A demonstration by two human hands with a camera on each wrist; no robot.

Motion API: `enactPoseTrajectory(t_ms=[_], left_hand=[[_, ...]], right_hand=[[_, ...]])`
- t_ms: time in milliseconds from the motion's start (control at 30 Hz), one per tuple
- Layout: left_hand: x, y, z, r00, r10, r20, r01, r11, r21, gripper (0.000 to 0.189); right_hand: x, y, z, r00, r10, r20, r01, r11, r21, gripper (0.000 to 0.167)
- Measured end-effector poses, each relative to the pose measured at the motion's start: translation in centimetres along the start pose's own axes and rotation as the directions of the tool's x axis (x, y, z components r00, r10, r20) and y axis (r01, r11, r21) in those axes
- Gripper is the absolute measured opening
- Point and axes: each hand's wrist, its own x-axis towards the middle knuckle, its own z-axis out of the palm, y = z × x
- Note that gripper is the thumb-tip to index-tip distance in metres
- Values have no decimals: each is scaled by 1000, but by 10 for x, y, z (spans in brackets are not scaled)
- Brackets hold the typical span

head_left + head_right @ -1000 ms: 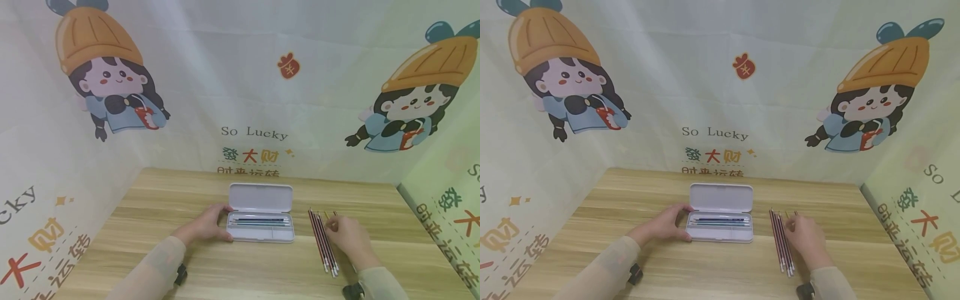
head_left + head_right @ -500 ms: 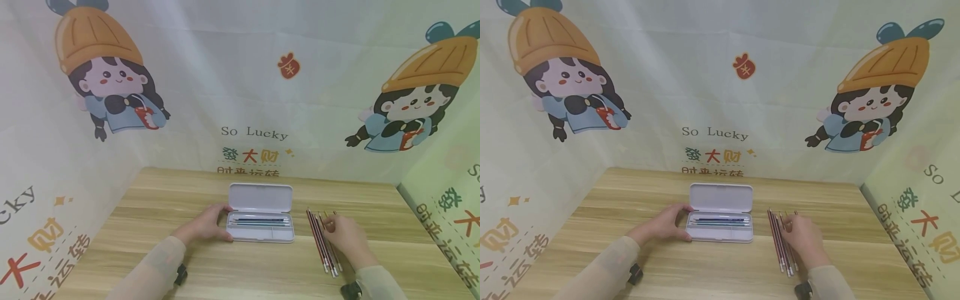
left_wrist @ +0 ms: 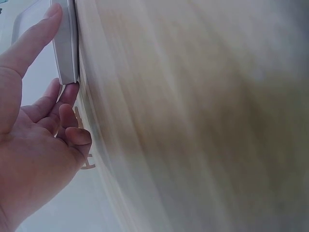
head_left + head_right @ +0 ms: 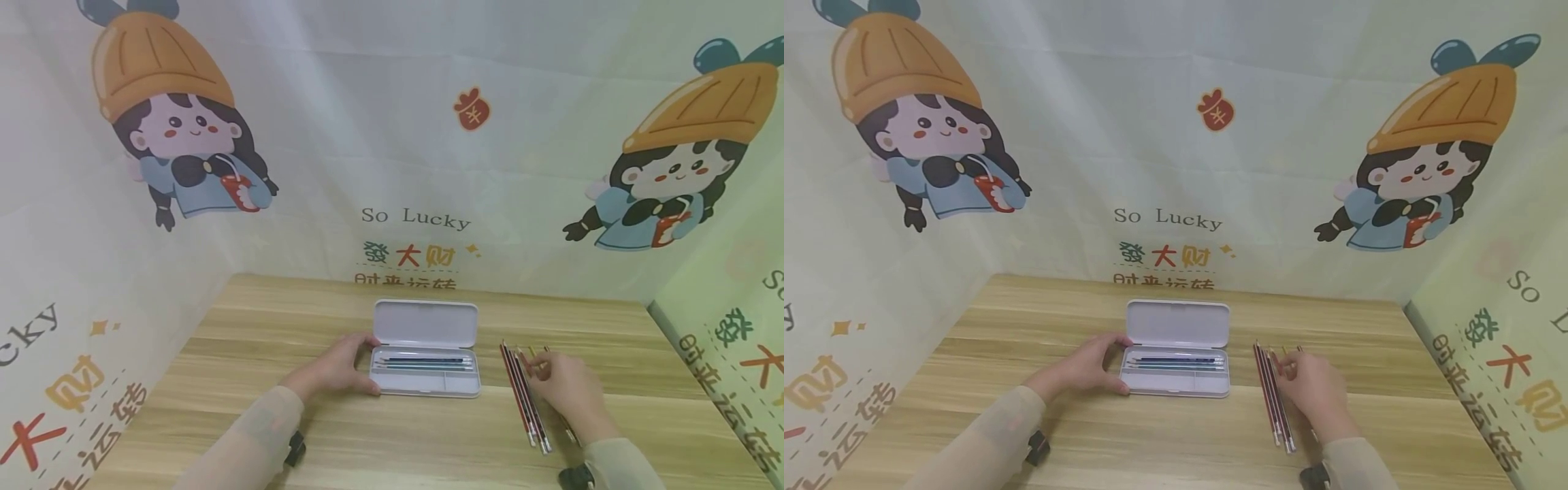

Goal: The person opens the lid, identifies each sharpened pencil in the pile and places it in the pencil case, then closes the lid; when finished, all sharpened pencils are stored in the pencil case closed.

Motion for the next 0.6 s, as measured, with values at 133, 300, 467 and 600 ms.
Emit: enactPoseTrajectory(t_ms=[133,300,467,600], left_hand=[[-1,1,0,1000,0,-2,0,1000,-4,85],[0,2,0,1000,-2,-2,2,1000,0,85],[-1,3,-1,1000,-7,-2,7,1000,3,85],[-2,3,-1,1000,-12,-1,12,1000,5,84]], right_hand=[[-2,0,-1,999,-35,-42,35,999,-19,26],[-4,-5,-1,994,-75,-81,74,997,-15,21],[-5,-13,0,989,-107,-100,106,994,-13,21],[-4,-19,3,982,-148,-122,146,989,-21,17]])
